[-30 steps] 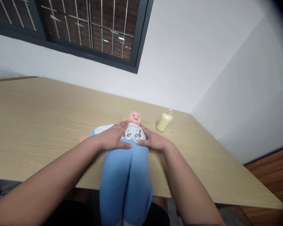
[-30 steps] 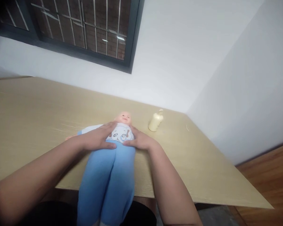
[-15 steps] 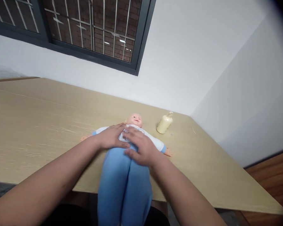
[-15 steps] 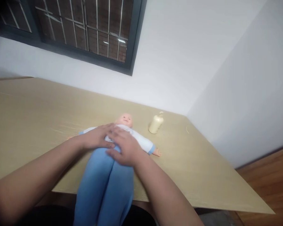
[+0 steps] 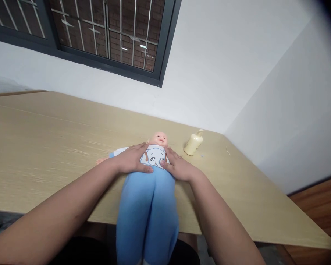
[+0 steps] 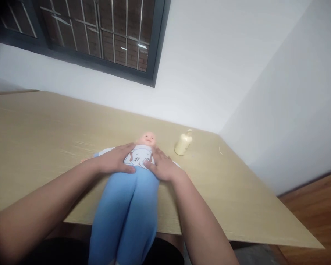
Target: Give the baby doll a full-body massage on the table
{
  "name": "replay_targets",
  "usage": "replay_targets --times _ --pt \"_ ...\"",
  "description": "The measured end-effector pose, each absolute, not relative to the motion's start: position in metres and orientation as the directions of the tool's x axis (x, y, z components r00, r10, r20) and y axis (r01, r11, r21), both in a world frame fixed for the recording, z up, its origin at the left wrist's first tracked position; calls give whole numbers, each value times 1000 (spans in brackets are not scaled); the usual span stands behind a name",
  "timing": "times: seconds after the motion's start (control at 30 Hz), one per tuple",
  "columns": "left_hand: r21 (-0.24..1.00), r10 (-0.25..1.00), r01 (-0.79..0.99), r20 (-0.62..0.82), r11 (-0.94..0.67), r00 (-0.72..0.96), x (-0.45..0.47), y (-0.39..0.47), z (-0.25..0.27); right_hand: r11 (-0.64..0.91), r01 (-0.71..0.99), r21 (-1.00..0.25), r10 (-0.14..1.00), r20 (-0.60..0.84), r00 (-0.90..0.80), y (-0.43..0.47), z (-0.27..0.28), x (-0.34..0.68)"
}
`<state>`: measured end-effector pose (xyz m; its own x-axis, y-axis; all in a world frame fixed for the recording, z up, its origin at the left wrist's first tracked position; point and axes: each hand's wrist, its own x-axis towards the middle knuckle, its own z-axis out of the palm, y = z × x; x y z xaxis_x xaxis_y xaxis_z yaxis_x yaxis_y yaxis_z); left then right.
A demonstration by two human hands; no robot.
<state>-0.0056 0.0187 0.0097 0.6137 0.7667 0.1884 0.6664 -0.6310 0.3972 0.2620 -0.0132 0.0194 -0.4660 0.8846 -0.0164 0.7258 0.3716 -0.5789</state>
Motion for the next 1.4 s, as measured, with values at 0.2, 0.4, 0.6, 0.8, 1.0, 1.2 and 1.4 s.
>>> replay_targets --times 0.2,0.4,0.6,0.8,1.0,1.2,1.4 --pt "329 779 710 169 -622 604 3 2 17 357 539 -763 798 -50 -600 -8 33 272" --pt "231 443 400 182 -887 878 28 -34 31 333 511 -792 791 -60 -609 -7 34 274" --pt "291 506 468 66 -834 860 30 -40 37 280 464 -840 785 -78 -615 -8 38 273" --pt "337 556 522 5 -783 831 19 -32 38 251 454 -855 791 -89 -605 -6 34 274" --pt "325 757 740 -98 -589 646 7 -16 31 267 464 -845 806 -68 -588 -3 29 277" --pt "304 838 831 -148 -466 525 6 -9 28 371 588 -719 883 77 -463 1 22 277" --pt "317 850 829 -113 -461 515 9 -10 23 646 650 -400 762 389 -518 -26 25 234"
